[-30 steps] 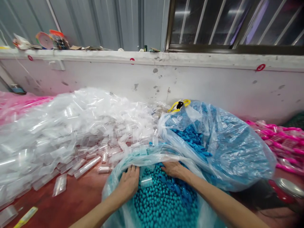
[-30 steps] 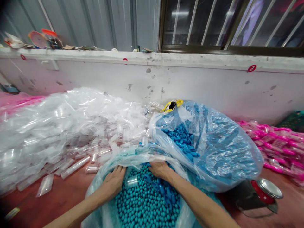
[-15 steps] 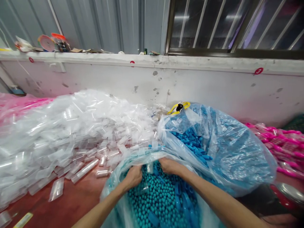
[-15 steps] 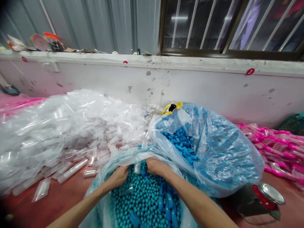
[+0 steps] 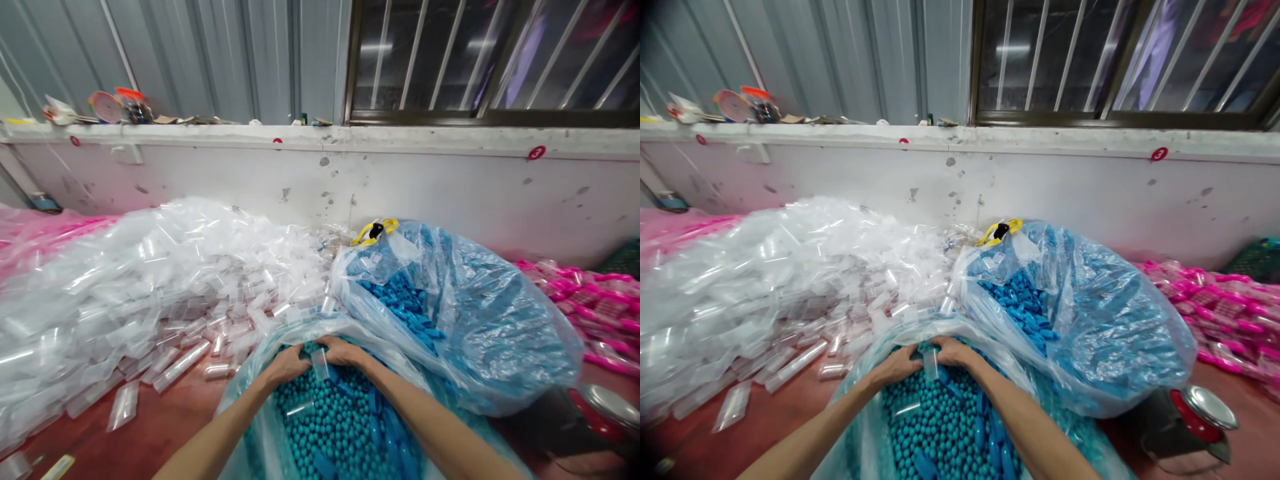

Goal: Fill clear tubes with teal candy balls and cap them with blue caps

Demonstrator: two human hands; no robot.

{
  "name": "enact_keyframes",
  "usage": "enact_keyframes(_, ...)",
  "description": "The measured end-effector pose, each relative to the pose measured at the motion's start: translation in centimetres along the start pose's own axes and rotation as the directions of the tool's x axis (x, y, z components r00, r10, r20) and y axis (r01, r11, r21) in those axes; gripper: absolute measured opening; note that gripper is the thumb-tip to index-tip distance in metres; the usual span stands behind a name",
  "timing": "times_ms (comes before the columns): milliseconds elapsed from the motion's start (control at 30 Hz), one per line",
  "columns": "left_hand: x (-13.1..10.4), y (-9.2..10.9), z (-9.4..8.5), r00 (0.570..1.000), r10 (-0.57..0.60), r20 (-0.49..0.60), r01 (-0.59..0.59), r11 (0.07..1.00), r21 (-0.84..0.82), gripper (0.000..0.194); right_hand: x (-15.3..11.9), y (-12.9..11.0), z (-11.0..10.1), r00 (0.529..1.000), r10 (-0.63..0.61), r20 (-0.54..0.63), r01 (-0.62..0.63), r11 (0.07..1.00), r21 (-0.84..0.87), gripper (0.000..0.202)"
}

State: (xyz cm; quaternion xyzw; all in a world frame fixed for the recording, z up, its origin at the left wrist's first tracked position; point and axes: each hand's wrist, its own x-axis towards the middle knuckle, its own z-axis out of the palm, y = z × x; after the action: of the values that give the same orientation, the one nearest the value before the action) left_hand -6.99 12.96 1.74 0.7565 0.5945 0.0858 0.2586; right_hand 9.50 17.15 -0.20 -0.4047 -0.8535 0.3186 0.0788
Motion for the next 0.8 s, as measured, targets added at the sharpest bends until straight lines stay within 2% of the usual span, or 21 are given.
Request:
enact_keyframes(133,-2.8,0.8,0.7,0.996,0.014,0.087,-0.017,1.0,0.025,0.033,-2.2,-1.2,0.3,0.995,-0.043,0.092,0.041,0.999,0.026,0.037)
enact_keyframes(233,-5.0,1.7,1.6,0.994,0.009,0.11,-0.017,0.998,0.069,0.035,-4.2,-1.9,0.5,0.987,-0.053,0.151,0.053,0.999,0.004,0.027)
enact_keyframes(333,-6.8,2.4,2.6,0.995,0.006,0.102,-0.022,0.987,0.162,0.047,-5.8,-2.3,0.0,0.973,-0.063,0.224,0.079,0.995,-0.062,0.019)
enact_keyframes(400,-7.6,2.5,3.2,0.999,-0.028,0.034,0.018,0.968,0.25,0.048,-6.2,-2.4,-0.7,0.98,-0.066,0.19,0.092,0.987,-0.131,0.018)
enact_keyframes(467,-7.9,2.4,3.7,0.996,-0.059,-0.061,0.076,0.94,0.332,0.048,-5.9,-2.4,-1.2,0.993,-0.057,0.102,0.076,0.979,-0.187,0.019)
enact_keyframes(533,-7.8,2.3,3.7,0.993,-0.062,-0.102,0.096,0.923,0.374,0.05,-4.7,-2.5,-1.4,0.999,-0.033,0.02,0.037,0.976,-0.214,0.024)
enact_keyframes(633,-6.6,2.2,2.9,0.993,-0.111,-0.033,0.115,0.927,0.358,0.049,-1.9,-2.7,-0.9,0.999,0.006,-0.051,-0.017,0.977,-0.211,0.029)
enact_keyframes(700,-5.5,2.1,2.1,0.983,-0.175,-0.051,0.182,0.924,0.336,0.048,-0.2,-2.8,-0.4,0.998,0.004,-0.059,-0.016,0.981,-0.195,0.036)
enact_keyframes(800,-4.6,1.7,1.4,0.966,-0.237,-0.106,0.259,0.917,0.304,0.038,0.9,-3.2,-0.3,0.999,-0.032,0.03,0.036,0.988,-0.149,0.035)
